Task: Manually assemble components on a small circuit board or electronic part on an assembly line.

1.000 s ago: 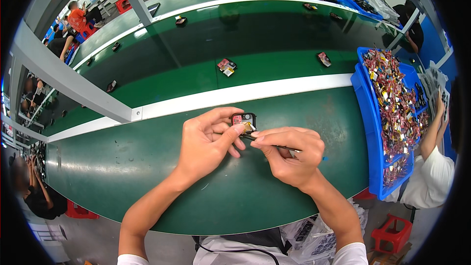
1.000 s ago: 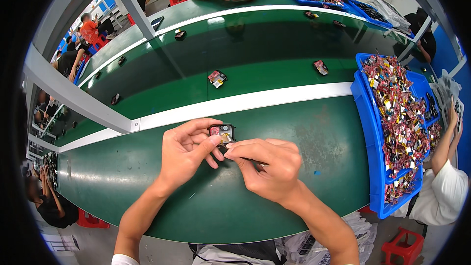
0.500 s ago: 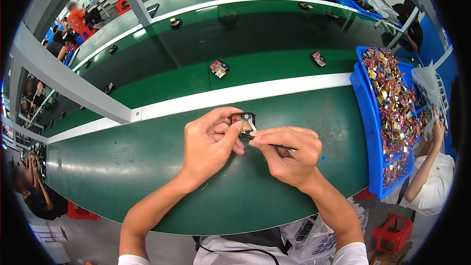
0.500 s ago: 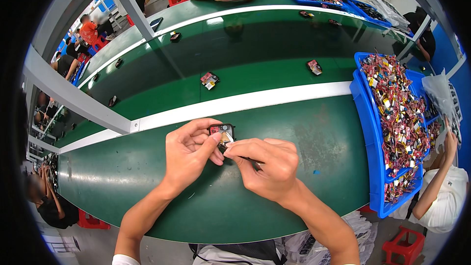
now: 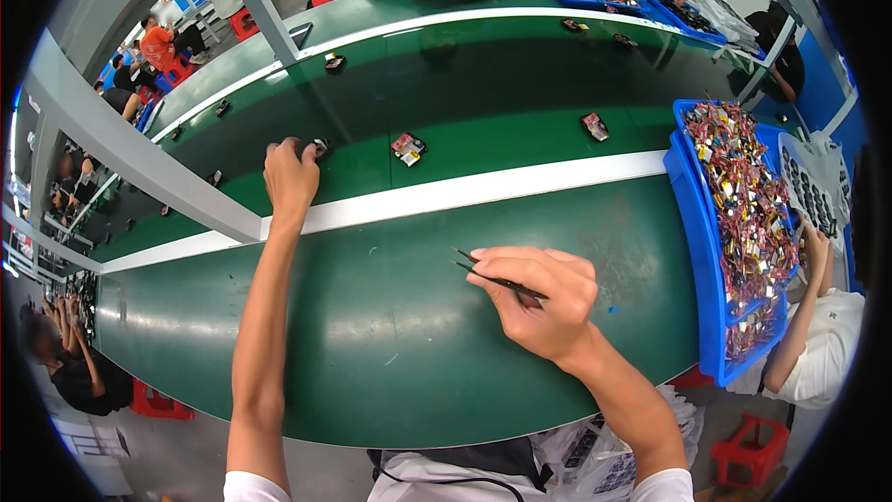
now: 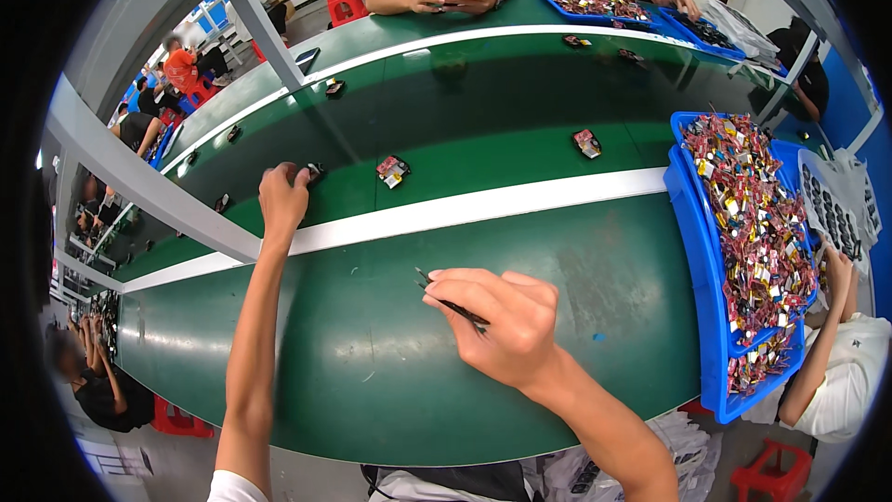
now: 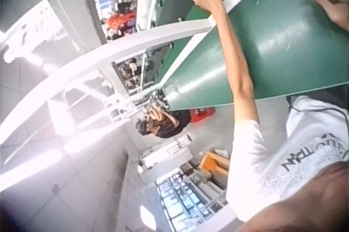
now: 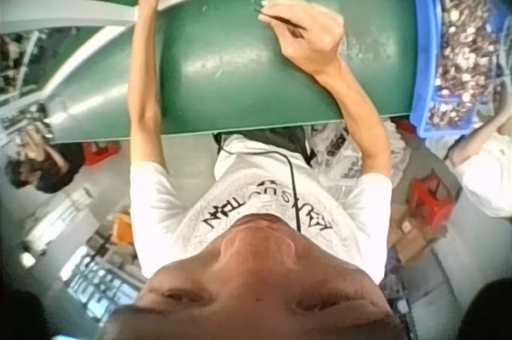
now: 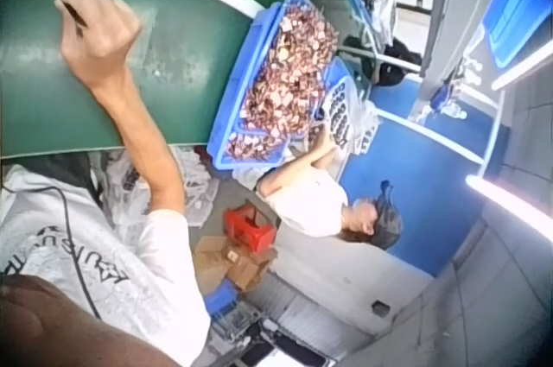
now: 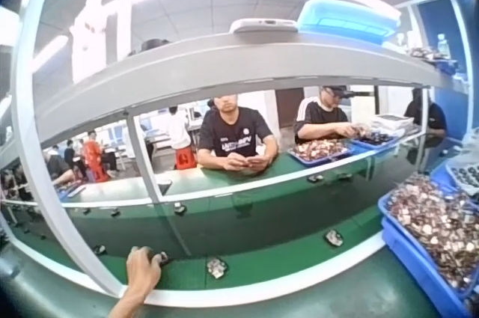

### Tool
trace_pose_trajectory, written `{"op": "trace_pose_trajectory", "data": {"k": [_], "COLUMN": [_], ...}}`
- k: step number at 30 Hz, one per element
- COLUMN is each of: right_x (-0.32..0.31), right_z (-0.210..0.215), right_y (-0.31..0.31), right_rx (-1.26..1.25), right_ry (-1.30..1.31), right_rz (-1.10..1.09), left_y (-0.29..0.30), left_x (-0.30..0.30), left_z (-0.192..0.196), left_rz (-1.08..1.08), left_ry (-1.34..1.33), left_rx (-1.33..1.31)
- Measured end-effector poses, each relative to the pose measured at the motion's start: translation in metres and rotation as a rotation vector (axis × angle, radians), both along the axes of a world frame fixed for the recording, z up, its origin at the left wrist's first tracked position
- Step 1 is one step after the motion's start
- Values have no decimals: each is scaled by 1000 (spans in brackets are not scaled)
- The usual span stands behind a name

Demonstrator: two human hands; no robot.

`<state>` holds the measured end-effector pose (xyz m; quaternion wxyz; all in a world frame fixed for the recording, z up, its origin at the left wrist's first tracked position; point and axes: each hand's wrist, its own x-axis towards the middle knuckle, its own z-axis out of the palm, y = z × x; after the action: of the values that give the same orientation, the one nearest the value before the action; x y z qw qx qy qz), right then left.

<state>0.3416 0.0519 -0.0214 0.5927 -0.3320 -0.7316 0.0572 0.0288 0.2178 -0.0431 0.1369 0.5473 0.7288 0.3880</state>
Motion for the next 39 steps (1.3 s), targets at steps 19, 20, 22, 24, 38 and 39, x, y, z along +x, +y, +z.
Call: {"op": "trace_pose_trajectory", "data": {"k": [19, 20, 22, 24, 38, 39], "right_x": [-2, -2, -1, -1, 2, 3], "right_z": [-8, -8, -9, -8, 0, 0], "right_y": [-1, -1, -1, -1, -4, -3], "right_rx": [12, 20, 11, 1, -366, -369], "right_ry": [-107, -110, -105, -100, 175, 172], "right_rz": [-8, -11, -9, -8, 23, 17], "left_y": [22, 22, 21, 20, -67, -75], "left_x": [74, 73, 70, 66, 89, 95], "left_z": [9, 11, 14, 16, 31, 32], "left_rz": [-414, -429, -454, -479, -525, -550], "left_ry": [-218, -189, -177, -164, -449, -470], "left_rx": [-187, -192, -217, -244, -151, -135]}}
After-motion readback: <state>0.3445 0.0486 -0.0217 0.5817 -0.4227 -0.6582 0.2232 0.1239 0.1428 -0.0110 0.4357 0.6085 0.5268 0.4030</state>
